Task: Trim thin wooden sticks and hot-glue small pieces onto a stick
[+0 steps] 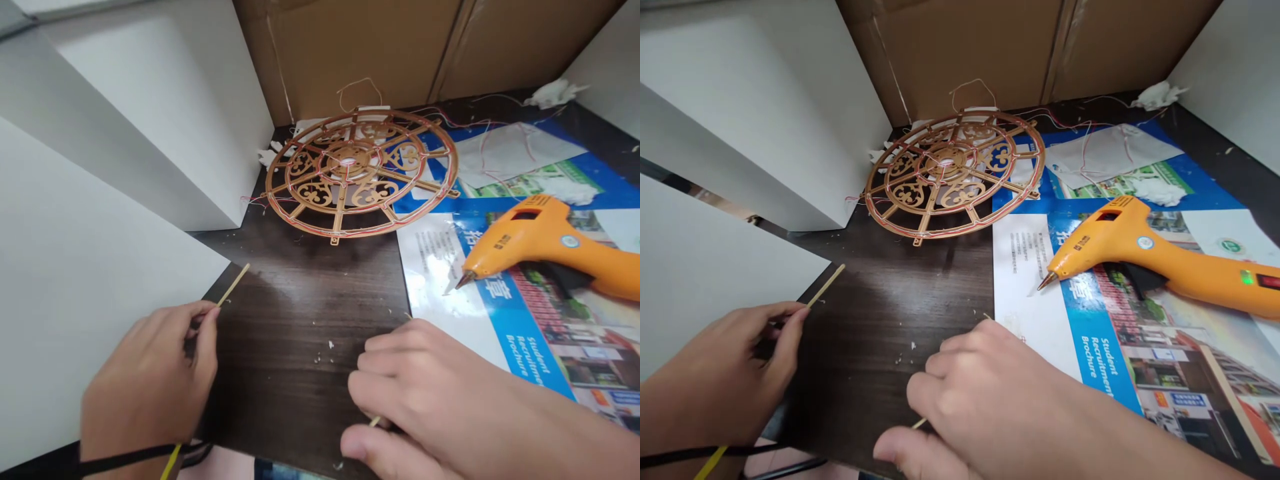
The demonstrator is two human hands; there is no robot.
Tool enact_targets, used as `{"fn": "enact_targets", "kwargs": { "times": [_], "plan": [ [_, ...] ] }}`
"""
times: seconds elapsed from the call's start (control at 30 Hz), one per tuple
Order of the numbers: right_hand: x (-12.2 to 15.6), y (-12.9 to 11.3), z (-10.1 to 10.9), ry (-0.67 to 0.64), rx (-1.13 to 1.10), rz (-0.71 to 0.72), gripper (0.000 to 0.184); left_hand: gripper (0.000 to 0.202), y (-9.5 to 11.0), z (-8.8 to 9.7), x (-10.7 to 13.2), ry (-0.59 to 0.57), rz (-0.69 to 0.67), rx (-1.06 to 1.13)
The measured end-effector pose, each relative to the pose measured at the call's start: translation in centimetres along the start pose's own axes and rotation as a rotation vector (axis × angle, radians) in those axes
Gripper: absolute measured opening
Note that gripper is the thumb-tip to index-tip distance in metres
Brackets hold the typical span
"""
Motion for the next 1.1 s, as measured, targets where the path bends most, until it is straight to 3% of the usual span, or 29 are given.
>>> {"fn": "enact_targets", "kwargs": {
  "times": [0.07, 0.2, 0.33, 0.43, 0.57, 0.73, 0.8, 0.87, 0.93, 0.97, 1.03, 1.1],
  "plan": [
    [-0.1, 0.0, 0.0, -0.004, 0.014, 0.004, 0.054, 0.016, 0.8, -0.2, 0.0, -0.025, 0.032, -0.181],
    [0.1, 0.0, 0.0, 0.003, 0.027, 0.017, 0.054, 0.019, 3.3, 0.1, -0.7, -0.003, -0.119, -0.239],
    [0.6, -0.3, 0.2, 0.024, -0.01, 0.085, 0.053, 0.013, 6.6, 0.3, -1.5, -0.03, -0.336, -0.052],
    [0.6, -0.3, 1.3, 0.068, -0.096, 0.097, 0.054, 0.021, 10.2, -0.3, -2.0, -0.113, -0.457, 0.107],
    [-0.2, 0.2, 3.1, 0.164, -0.248, 0.067, 0.054, 0.026, 13.4, -1.1, -2.7, -0.138, -0.505, 0.266],
    [-0.2, 0.7, 4.6, 0.291, -0.364, 0.044, 0.049, 0.022, 12.3, -0.2, -4.9, -0.123, -0.51, 0.427],
    [0.2, 0.5, 4.7, 0.339, -0.346, 0.054, 0.052, 0.016, 11.3, 0.5, -6.7, -0.074, -0.483, 0.354],
    [0.6, -0.1, 3.9, 0.333, -0.28, 0.1, 0.055, 0.015, 11.1, 0.2, -8.6, -0.109, -0.507, 0.221],
    [0.8, -0.7, 2.4, 0.265, -0.218, 0.198, 0.052, 0.016, 11.5, -1.4, -9.8, -0.27, -0.574, 0.144],
    [1.0, -1.0, 1.5, 0.224, -0.203, 0.266, 0.047, 0.017, 11.7, -2.1, -10.1, -0.295, -0.585, 0.13],
    [1.0, -0.9, 0.2, 0.185, -0.202, 0.311, 0.034, 0.019, 12.2, -2.8, -10.2, -0.225, -0.58, 0.089],
    [1.0, -0.5, -0.1, 0.191, -0.24, 0.312, 0.033, 0.02, 12.9, -2.8, -9.4, -0.148, -0.629, 0.101]
  ]
}}
Point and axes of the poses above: each hand's wrist, its own x-axis away from the middle knuckle, its own z-axis out of the back of the hand, y = z × x, the point moved 5 cm from there along -x, towards the middle knuckle, and after that the axes turned 15 degrees about -z, right-handed, at the moved point
